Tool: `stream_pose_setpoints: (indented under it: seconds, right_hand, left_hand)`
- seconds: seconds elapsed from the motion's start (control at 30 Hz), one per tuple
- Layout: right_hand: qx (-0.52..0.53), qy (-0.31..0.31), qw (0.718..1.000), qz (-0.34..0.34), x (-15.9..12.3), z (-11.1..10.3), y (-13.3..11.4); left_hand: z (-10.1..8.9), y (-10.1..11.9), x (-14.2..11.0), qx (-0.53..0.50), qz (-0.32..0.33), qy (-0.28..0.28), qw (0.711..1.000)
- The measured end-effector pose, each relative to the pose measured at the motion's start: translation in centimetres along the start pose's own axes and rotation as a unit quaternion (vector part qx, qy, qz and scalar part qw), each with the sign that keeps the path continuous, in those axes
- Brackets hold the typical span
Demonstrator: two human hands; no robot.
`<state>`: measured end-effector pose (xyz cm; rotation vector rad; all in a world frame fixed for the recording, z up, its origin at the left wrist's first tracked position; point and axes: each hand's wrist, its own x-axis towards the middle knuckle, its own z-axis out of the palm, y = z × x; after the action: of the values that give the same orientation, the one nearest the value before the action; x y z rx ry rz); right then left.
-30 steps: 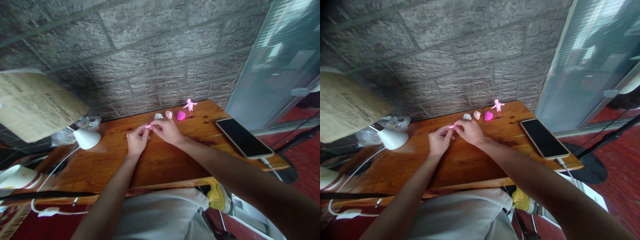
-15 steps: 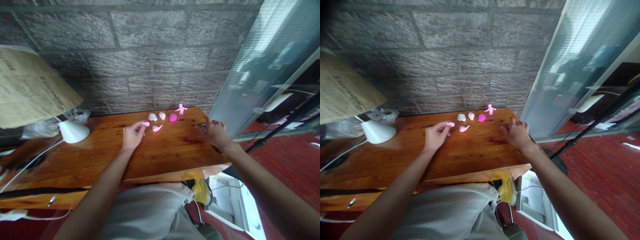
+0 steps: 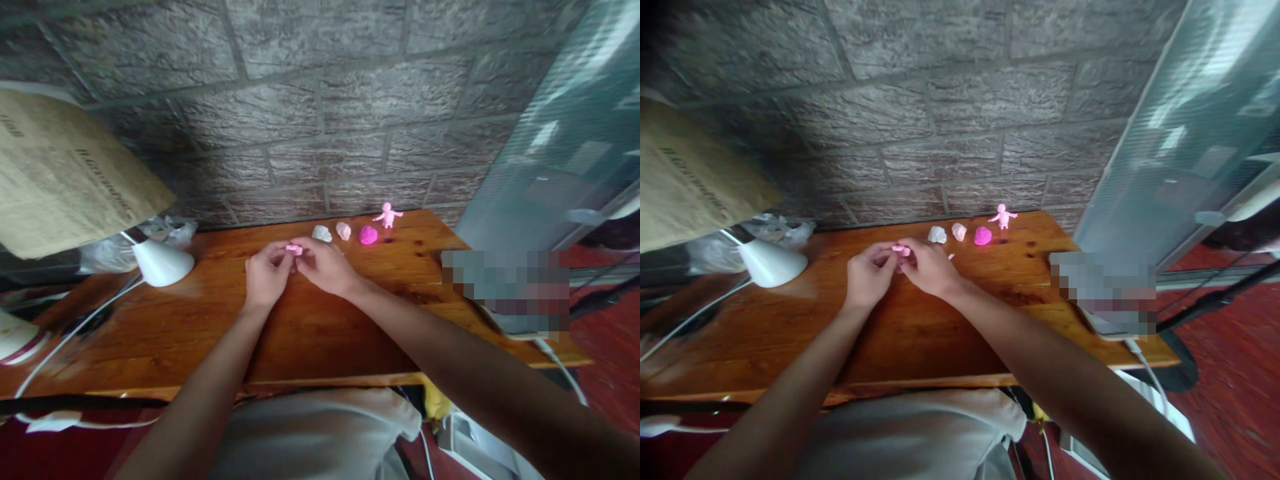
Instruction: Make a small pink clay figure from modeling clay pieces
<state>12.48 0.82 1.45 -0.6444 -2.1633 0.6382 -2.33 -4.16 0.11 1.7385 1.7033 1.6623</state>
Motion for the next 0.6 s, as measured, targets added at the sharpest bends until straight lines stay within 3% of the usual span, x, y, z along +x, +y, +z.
stream_pose_setpoints:
  seconds: [0.17,0.6]
  right_hand:
    - [0.092,0.035,0.992,0.08,-0.6,-1.1,1.8]
    - [0.109,0.067,0.99,0.051,0.1,-1.4,1.3]
  left_hand:
    - [0.8,0.7,-0.4,-0.006,0.003,-0.038,0.999]
    - [0.9,0.4,-0.5,-0.007,-0.004,-0.035,0.999]
